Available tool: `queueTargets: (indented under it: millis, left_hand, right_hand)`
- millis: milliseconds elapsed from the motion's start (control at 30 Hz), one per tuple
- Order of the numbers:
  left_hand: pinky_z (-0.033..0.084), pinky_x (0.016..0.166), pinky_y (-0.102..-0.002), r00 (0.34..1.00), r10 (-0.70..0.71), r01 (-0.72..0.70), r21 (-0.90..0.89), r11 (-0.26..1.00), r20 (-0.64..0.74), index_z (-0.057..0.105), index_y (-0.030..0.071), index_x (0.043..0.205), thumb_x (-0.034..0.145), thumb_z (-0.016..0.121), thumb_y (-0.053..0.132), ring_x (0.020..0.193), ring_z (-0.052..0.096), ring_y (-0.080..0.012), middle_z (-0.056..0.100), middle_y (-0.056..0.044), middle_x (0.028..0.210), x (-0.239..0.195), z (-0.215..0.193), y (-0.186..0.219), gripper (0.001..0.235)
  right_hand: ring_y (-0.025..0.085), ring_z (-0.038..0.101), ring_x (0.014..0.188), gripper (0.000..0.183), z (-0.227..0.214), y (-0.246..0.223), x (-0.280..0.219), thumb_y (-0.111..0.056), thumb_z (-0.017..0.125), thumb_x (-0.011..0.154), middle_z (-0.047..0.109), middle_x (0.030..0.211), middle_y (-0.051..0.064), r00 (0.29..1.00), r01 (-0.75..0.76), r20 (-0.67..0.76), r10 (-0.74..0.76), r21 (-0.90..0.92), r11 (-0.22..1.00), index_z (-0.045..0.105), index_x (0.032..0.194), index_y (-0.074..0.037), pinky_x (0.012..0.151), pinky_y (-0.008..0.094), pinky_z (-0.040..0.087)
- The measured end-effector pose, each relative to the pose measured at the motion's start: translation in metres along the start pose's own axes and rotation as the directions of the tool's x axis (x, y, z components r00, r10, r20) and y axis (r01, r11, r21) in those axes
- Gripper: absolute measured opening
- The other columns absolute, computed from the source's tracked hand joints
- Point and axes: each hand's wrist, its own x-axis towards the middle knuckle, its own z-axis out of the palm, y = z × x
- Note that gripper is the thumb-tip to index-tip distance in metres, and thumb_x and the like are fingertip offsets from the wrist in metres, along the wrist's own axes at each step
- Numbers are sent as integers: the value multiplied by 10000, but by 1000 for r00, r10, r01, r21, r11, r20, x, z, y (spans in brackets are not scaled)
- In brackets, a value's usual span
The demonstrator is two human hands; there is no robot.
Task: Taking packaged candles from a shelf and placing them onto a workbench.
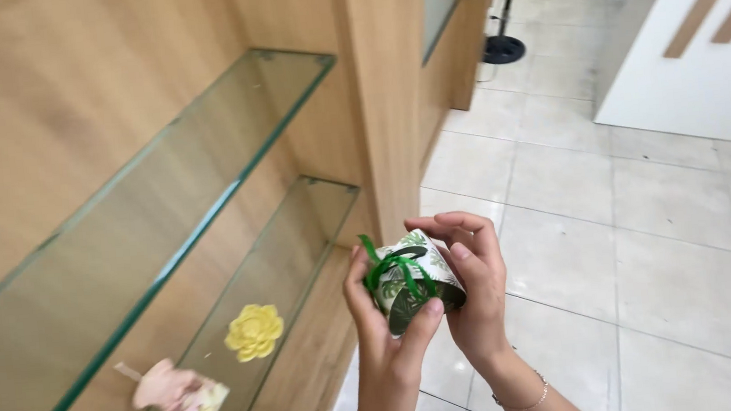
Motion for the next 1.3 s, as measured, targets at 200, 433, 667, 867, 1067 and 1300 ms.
queueTargets:
  millis: [200,433,667,867,1067,1300]
  left_hand:
    - [481,1111,-418,981,-186,174,183,968,53,239,63,1532,870,713,213,1398,473,-262,310,-147,1527,51,68,-97,828]
    - [416,1144,-458,950,-249,205,220,954,191,274,41,1529,793,816,239,1434,422,-272,408,-174,1536,93,178,-219,935]
    - [493,1073,-415,883,-383,294,319,901,270,440,-54,1448,734,880,333,1285,608,-248,642,-174,1339,142,269,-292,923]
    - [614,885,-333,837,-434,364,253,896,333,481,-57,1431,786,831,357,1134,674,-207,685,-162,1233,188,317,-338,843]
    - [595,897,-307,853,-419,340,277,899,312,475,-37,1447,839,774,427,1146,657,-177,681,-161,1256,277,345,-402,821]
    - [568,875,-304,857,-389,341,194,920,337,385,-11,1460,846,763,433,1065,669,-188,653,-161,1266,455,385,-460,846]
  right_hand:
    - [265,654,1087,330,-126,4,27,-219,440,994,684,1170,250,964,-99,-255,68,-114,989,521,1214,14,919,394,556]
    - [253,672,1058,312,-291,-35,57,-191,427,991,707,1110,236,860,-176,-502,88,-130,976,520,1193,29,901,365,563]
    - [193,644,1047,363,-412,-56,77,-221,451,969,663,1131,148,746,-251,-651,139,-81,965,512,1265,-21,870,326,548]
    - [176,645,1004,429,-464,-61,111,-293,458,962,654,1133,117,675,-320,-688,267,53,946,489,1344,-101,816,324,552]
    - [168,637,1034,473,-524,-32,184,-325,482,957,636,1155,107,696,-337,-652,300,72,939,451,1389,-137,851,336,540]
    - [203,588,1150,564,-598,17,347,-336,552,930,585,1274,126,733,-320,-613,294,71,945,363,1437,-174,940,380,504]
